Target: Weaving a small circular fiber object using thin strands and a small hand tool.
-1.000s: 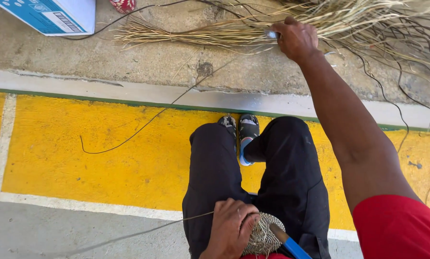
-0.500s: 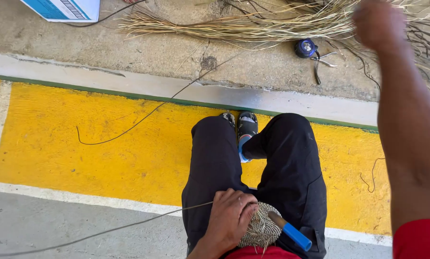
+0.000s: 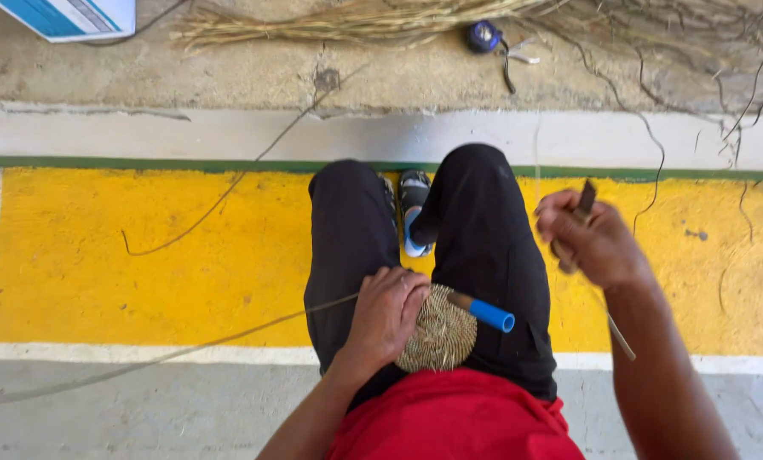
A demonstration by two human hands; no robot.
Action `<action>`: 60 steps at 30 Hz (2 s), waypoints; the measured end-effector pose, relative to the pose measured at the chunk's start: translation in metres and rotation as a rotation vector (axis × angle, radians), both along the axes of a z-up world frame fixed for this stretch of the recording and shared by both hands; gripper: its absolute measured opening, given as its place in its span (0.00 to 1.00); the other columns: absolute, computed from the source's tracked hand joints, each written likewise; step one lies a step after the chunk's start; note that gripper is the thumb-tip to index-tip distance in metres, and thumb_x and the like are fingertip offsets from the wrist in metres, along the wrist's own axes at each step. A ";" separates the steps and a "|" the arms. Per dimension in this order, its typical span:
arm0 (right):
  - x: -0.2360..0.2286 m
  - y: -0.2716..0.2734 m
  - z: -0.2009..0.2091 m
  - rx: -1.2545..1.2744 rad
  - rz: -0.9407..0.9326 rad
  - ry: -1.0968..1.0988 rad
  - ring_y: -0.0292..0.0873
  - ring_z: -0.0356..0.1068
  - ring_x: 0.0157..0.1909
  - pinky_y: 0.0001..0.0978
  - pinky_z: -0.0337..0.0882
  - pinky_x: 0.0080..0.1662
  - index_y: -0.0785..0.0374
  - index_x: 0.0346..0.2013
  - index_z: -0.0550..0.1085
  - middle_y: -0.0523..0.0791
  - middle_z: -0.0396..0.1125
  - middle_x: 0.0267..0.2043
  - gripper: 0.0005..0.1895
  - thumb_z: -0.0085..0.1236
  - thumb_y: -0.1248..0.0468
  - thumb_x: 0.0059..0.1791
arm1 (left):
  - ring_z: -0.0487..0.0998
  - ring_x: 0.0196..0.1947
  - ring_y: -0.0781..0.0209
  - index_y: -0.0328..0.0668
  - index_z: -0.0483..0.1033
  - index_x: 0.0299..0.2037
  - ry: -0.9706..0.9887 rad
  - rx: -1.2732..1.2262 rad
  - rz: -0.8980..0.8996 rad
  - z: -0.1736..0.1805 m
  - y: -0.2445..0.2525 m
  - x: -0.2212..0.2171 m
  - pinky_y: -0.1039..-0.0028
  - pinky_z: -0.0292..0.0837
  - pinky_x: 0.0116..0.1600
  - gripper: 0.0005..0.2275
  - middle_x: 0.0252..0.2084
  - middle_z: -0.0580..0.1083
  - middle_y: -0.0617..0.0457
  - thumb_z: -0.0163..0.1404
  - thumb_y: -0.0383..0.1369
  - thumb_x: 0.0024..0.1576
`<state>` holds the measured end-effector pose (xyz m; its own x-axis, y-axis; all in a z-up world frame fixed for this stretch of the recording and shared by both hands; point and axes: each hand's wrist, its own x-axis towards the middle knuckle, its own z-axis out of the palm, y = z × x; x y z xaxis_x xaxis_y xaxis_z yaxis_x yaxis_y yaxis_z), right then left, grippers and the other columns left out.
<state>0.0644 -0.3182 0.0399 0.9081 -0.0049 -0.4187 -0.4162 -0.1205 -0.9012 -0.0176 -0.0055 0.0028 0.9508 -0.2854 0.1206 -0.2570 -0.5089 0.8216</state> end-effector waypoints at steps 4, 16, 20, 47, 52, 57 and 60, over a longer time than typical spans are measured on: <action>-0.060 0.022 -0.001 0.000 0.104 0.038 0.30 0.59 0.19 0.24 0.58 0.22 0.63 0.40 0.76 0.41 0.67 0.24 0.06 0.59 0.64 0.51 | 0.74 0.40 0.52 0.40 0.79 0.45 0.033 -0.010 -0.014 -0.003 -0.002 -0.006 0.62 0.63 0.47 0.08 0.40 0.78 0.50 0.47 0.33 0.64; -0.139 0.054 0.029 -0.238 0.329 -0.301 0.31 0.65 0.26 0.24 0.65 0.27 0.63 0.42 0.77 0.40 0.72 0.27 0.08 0.58 0.62 0.51 | 0.77 0.48 0.54 0.40 0.79 0.47 -0.330 -0.102 0.136 0.043 -0.001 -0.021 0.65 0.67 0.57 0.10 0.42 0.79 0.53 0.47 0.36 0.67; -0.143 0.069 0.009 -0.078 0.306 -0.086 0.31 0.61 0.27 0.24 0.61 0.29 0.63 0.39 0.77 0.39 0.67 0.26 0.07 0.58 0.62 0.52 | 0.77 0.45 0.59 0.39 0.82 0.45 -0.092 -0.335 -0.098 0.048 -0.018 -0.040 0.69 0.69 0.57 0.12 0.40 0.80 0.53 0.51 0.39 0.65; -0.162 -0.166 -0.114 -0.565 0.589 0.147 0.38 0.65 0.35 0.34 0.70 0.40 0.60 0.55 0.75 0.46 0.71 0.44 0.17 0.54 0.56 0.55 | 0.77 0.34 0.73 0.34 0.78 0.45 0.219 -0.815 0.177 0.008 0.034 0.010 0.80 0.74 0.42 0.10 0.35 0.81 0.54 0.54 0.35 0.63; -0.127 -0.052 0.002 -0.281 0.341 -0.408 0.33 0.60 0.28 0.25 0.66 0.31 0.64 0.65 0.67 0.45 0.68 0.46 0.25 0.38 0.52 0.60 | 0.76 0.35 0.74 0.33 0.77 0.50 0.224 -0.698 0.037 0.028 0.018 -0.014 0.80 0.72 0.43 0.11 0.34 0.78 0.55 0.51 0.34 0.66; -0.093 0.046 0.042 -0.368 0.453 -0.390 0.38 0.69 0.36 0.31 0.72 0.39 0.63 0.50 0.77 0.45 0.72 0.34 0.19 0.50 0.53 0.54 | 0.74 0.31 0.76 0.35 0.79 0.47 -0.237 -0.159 0.240 0.060 0.005 -0.033 0.81 0.70 0.35 0.10 0.35 0.76 0.56 0.48 0.34 0.68; -0.080 0.075 0.053 -0.468 0.541 -0.504 0.38 0.71 0.33 0.31 0.71 0.37 0.61 0.47 0.80 0.43 0.72 0.34 0.16 0.55 0.56 0.51 | 0.66 0.23 0.76 0.34 0.80 0.46 0.134 -0.446 0.155 0.054 0.005 -0.038 0.81 0.60 0.27 0.12 0.24 0.70 0.59 0.47 0.35 0.67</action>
